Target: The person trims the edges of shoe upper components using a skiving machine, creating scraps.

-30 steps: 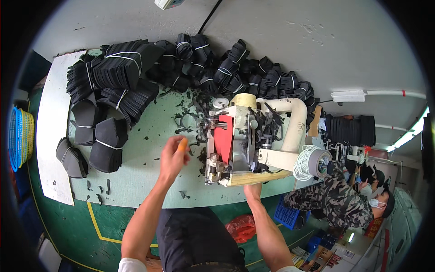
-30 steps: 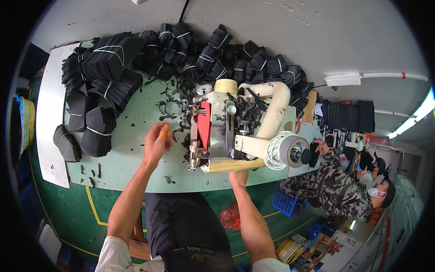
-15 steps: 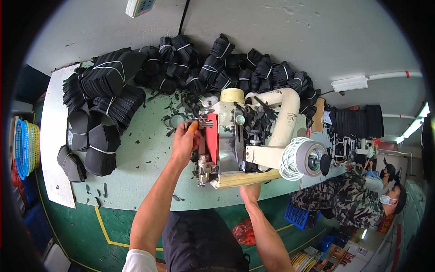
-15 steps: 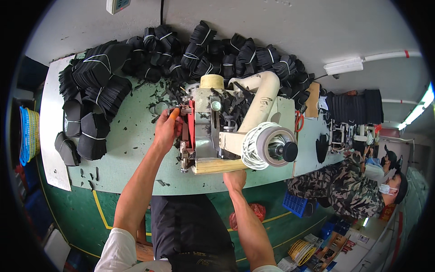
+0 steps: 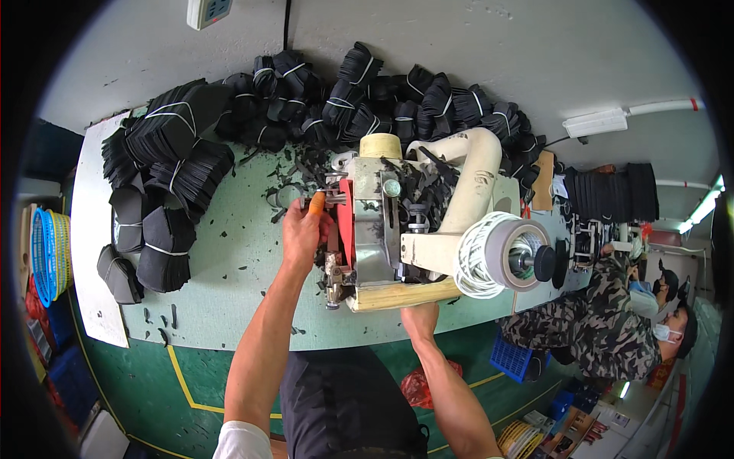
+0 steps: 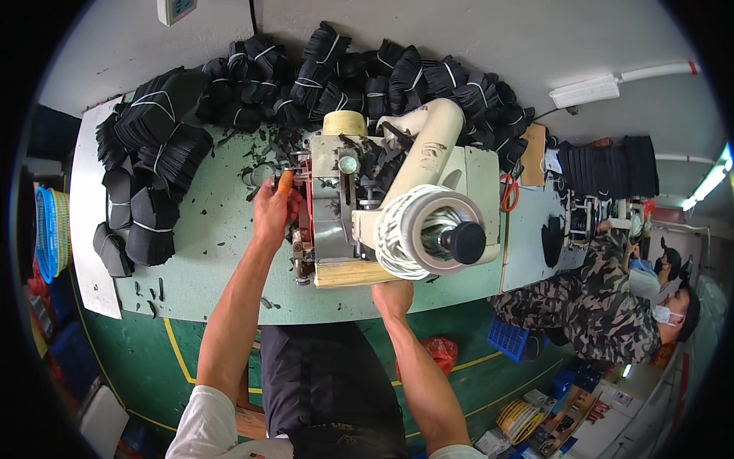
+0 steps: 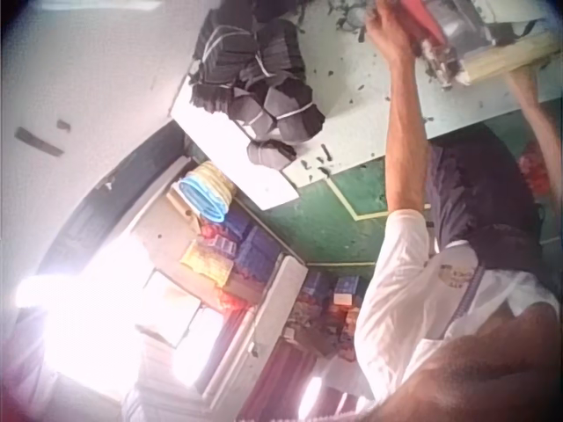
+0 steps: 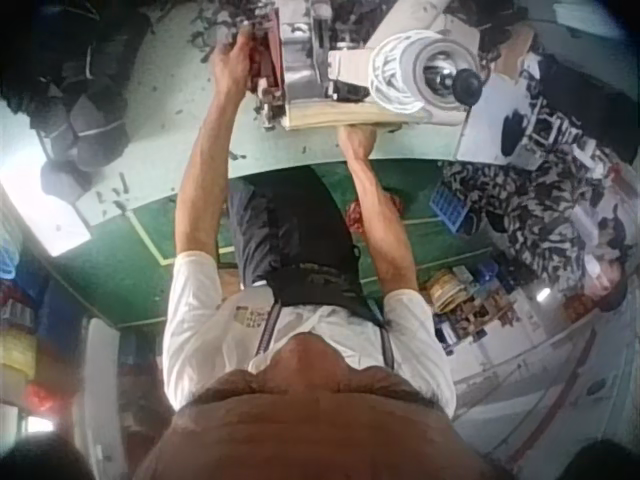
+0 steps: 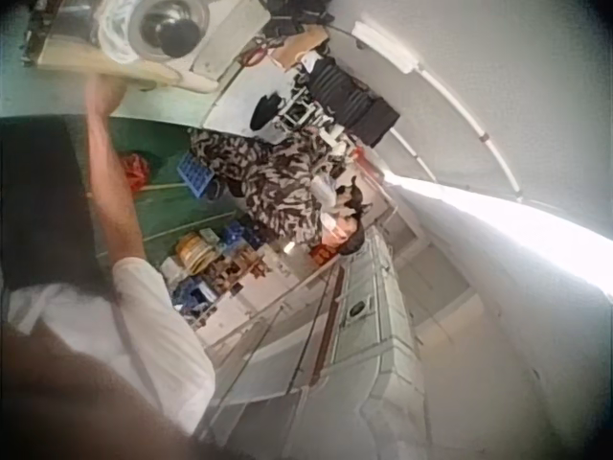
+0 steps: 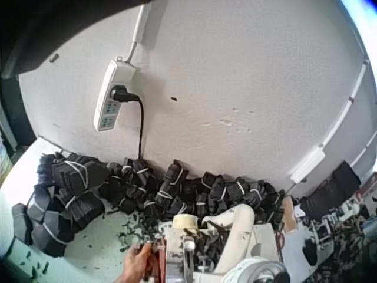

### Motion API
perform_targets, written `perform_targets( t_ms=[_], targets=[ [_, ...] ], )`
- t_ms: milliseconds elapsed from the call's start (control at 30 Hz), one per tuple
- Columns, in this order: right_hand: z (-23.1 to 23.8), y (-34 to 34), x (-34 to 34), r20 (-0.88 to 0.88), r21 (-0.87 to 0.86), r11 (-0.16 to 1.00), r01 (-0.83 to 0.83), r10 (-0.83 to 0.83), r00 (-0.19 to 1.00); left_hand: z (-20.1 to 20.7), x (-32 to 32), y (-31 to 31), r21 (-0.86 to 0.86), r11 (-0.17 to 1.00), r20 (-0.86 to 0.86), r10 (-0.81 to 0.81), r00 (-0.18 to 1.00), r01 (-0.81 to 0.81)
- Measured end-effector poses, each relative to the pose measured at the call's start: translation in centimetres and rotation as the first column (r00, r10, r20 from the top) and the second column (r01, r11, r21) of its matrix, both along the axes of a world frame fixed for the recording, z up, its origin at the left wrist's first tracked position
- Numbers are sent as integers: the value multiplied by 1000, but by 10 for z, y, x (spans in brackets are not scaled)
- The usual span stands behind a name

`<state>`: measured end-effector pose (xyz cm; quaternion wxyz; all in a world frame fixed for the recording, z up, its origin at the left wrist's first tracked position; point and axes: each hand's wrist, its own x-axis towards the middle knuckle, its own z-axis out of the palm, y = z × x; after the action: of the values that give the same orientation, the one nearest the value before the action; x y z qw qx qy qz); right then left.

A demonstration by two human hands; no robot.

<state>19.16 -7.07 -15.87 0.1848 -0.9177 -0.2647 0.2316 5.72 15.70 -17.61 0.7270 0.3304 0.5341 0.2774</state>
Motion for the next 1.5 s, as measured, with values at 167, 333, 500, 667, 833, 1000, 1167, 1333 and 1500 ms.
perform_targets(
  t_ms=[167, 333, 500, 667, 833, 1000, 1167, 1333, 1500],
  targets=[
    [-2, -3, 2, -41, -26, 995, 98, -99, 994, 0, -11, -9, 222, 975, -14, 33, 999, -29],
    [1, 0, 1, -11, 59, 997, 57, -56, 998, 1, -9, -1, 224, 965, -306, -63, 950, 136],
    [5, 1, 3, -100, -6, 997, 77, -77, 992, -18, -8, -1, 440, 861, -479, -14, 878, 255],
    [-3, -3, 5, -107, -54, 996, 71, -76, 991, -20, -6, 1, 332, 924, -388, -50, 920, 190],
    [16, 7, 5, -206, -151, 986, 76, -107, 973, -4, -4, 0, 285, 929, -475, -78, 877, 237],
    [29, 13, 4, -181, -179, 980, 91, -124, 976, 4, 1, -1, 267, 948, -442, -39, 896, 173],
    [29, 12, 4, -182, -172, 980, 99, -131, 975, 2, 2, 1, 256, 956, -471, -5, 882, 142],
    [22, 9, 5, -191, -170, 980, 104, -136, 972, 3, 2, 0, 251, 956, -473, -16, 881, 153],
    [26, 11, 4, -205, -155, 981, 120, -151, 967, -11, -5, 4, 298, 934, -494, -27, 869, 199]
  ],
)
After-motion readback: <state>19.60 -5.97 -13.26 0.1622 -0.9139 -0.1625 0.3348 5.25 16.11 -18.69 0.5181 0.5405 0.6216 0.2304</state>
